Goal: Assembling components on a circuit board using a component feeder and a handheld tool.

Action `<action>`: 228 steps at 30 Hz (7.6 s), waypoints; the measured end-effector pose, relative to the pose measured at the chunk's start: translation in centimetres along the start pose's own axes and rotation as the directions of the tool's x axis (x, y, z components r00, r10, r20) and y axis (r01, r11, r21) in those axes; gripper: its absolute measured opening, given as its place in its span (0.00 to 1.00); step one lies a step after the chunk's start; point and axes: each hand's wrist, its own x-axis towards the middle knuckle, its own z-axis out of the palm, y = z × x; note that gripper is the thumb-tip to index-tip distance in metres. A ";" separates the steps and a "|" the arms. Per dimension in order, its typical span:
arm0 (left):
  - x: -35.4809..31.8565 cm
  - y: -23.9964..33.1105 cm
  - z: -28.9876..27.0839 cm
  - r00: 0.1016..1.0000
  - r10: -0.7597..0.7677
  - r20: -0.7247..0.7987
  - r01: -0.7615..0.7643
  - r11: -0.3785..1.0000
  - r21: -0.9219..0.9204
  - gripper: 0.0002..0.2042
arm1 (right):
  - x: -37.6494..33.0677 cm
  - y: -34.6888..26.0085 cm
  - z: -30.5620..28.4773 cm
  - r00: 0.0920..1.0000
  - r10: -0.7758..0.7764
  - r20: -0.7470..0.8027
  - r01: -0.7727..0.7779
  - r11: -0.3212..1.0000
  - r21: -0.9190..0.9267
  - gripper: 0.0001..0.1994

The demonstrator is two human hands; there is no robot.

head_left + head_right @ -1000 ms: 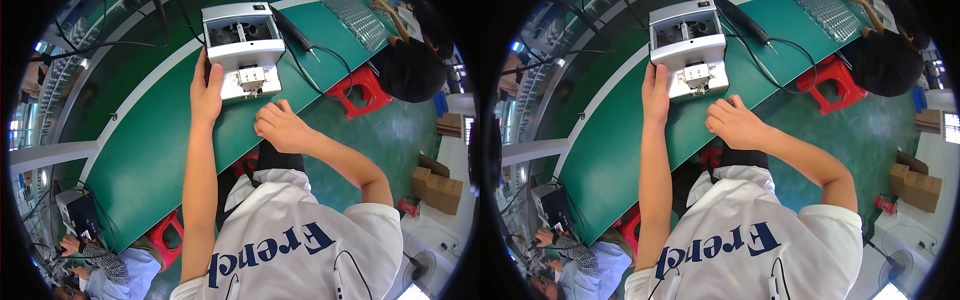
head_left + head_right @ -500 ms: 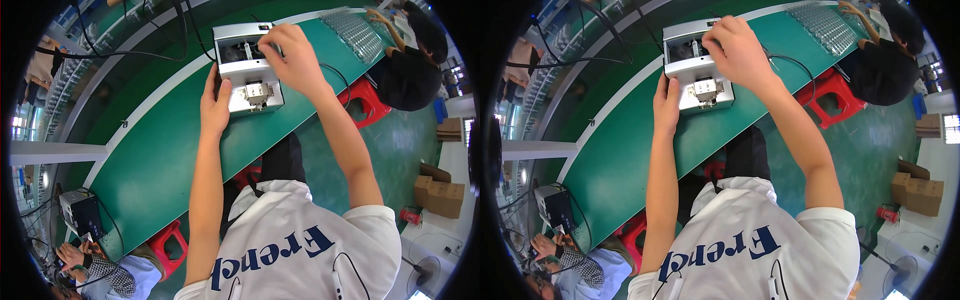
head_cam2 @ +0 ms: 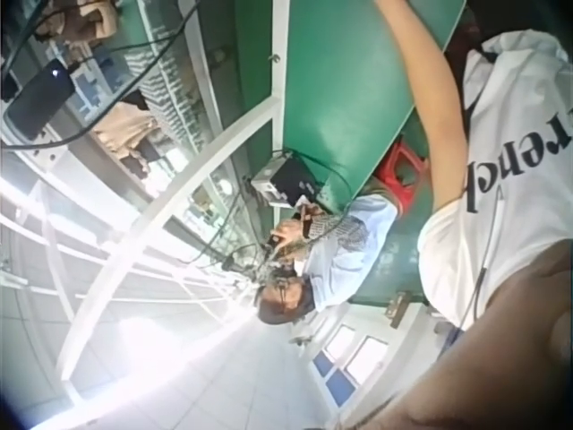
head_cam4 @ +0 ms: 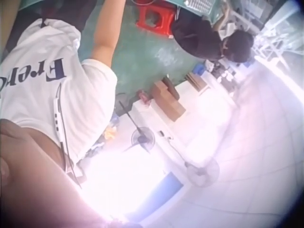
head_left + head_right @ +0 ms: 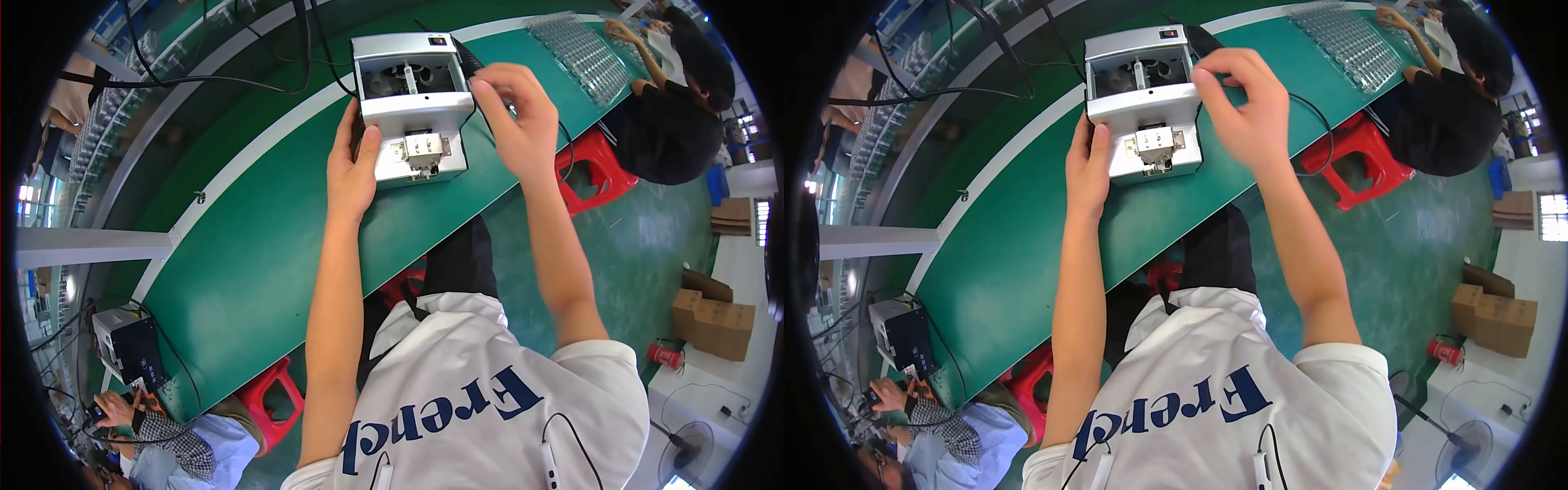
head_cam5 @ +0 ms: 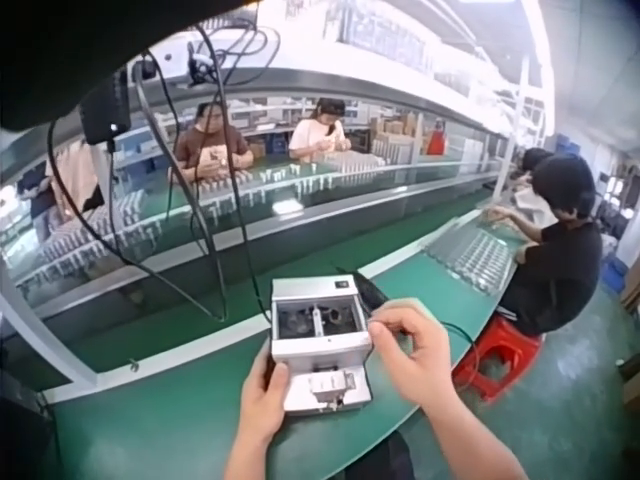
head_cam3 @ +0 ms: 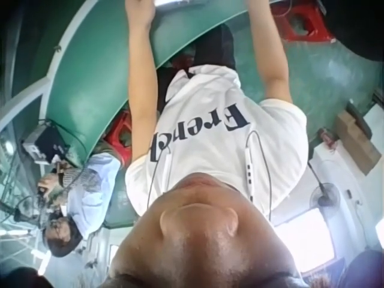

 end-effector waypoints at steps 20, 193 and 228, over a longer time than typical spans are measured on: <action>0.3 -0.7 -0.6 0.999 -0.016 0.035 0.016 1.000 -0.004 0.35 | -10.7 2.9 3.3 0.944 0.282 0.172 -0.311 0.935 0.172 0.28; 11.2 15.1 5.5 0.493 -0.715 0.495 -0.779 -0.110 0.617 0.19 | -10.0 3.4 3.5 0.967 0.247 0.054 -0.252 0.959 0.128 0.31; 12.8 15.2 5.7 0.444 -0.781 0.439 -0.674 0.032 0.738 0.20 | -9.9 3.6 3.6 0.971 0.237 0.041 -0.240 0.960 0.145 0.31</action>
